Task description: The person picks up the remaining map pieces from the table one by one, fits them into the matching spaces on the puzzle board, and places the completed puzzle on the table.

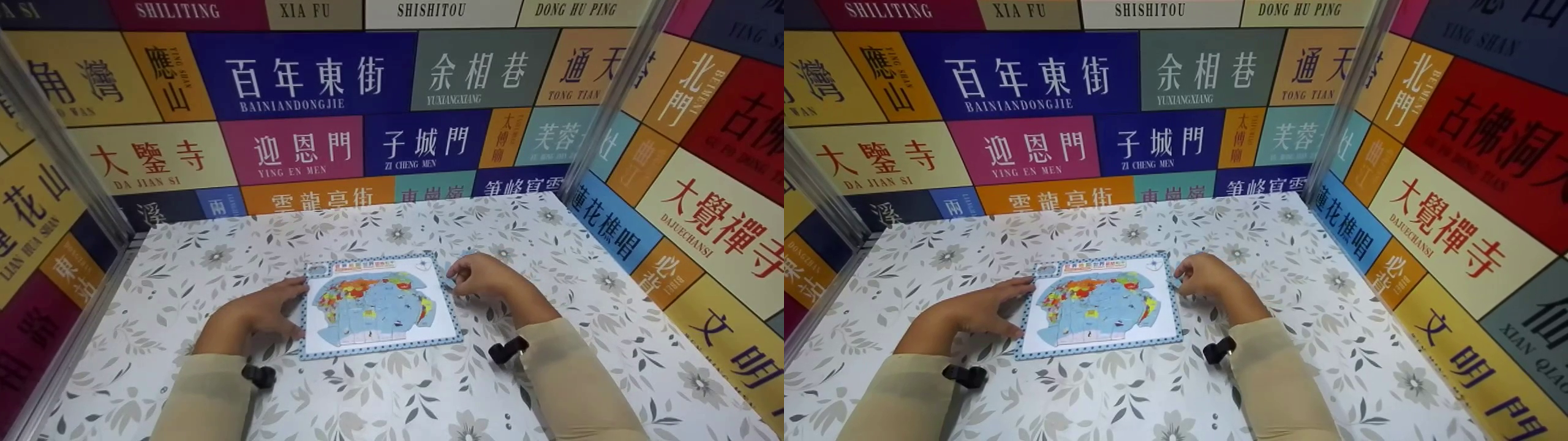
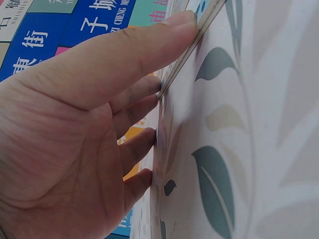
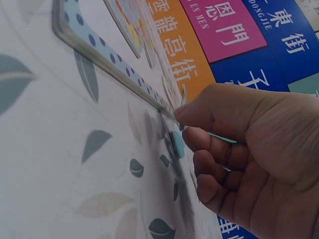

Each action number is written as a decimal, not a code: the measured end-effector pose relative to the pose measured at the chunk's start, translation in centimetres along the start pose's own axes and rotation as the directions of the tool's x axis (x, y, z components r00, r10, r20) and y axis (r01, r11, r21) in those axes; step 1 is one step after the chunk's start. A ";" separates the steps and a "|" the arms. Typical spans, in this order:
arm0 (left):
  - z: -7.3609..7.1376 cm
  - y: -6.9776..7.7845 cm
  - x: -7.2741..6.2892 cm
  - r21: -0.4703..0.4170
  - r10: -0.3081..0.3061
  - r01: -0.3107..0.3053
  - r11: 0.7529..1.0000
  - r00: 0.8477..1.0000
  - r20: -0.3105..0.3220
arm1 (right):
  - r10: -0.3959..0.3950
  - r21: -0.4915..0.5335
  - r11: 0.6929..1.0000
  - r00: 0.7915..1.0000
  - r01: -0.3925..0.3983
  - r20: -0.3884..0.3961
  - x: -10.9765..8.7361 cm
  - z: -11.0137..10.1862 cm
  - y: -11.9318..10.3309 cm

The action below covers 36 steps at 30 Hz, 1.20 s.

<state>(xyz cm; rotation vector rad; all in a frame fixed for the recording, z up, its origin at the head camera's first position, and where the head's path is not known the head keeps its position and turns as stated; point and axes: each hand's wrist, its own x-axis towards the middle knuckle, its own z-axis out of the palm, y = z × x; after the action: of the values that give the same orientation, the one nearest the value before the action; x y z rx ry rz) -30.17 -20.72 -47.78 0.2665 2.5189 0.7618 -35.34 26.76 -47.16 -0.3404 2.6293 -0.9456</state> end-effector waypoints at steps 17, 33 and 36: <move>0.0 0.1 -0.2 0.004 0.004 -0.004 1.000 1.000 -0.004 | -0.015 -0.010 1.000 1.000 0.015 -0.027 0.6 2.1 -2.4; 0.0 -0.1 0.1 0.036 0.011 -0.011 0.999 1.000 -0.008 | -0.012 -0.018 1.000 0.999 0.013 0.032 0.6 3.2 -2.8; 0.0 -0.1 0.1 0.030 -0.003 0.003 1.000 1.000 -0.008 | 0.012 -0.019 1.000 1.000 -0.012 0.029 0.6 3.3 -2.9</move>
<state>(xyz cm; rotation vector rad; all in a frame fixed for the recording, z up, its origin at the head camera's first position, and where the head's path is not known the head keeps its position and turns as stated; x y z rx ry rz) -30.25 -20.76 -47.87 0.2704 2.5394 0.7260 -34.31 22.47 -47.84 -0.3400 2.6124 -0.9065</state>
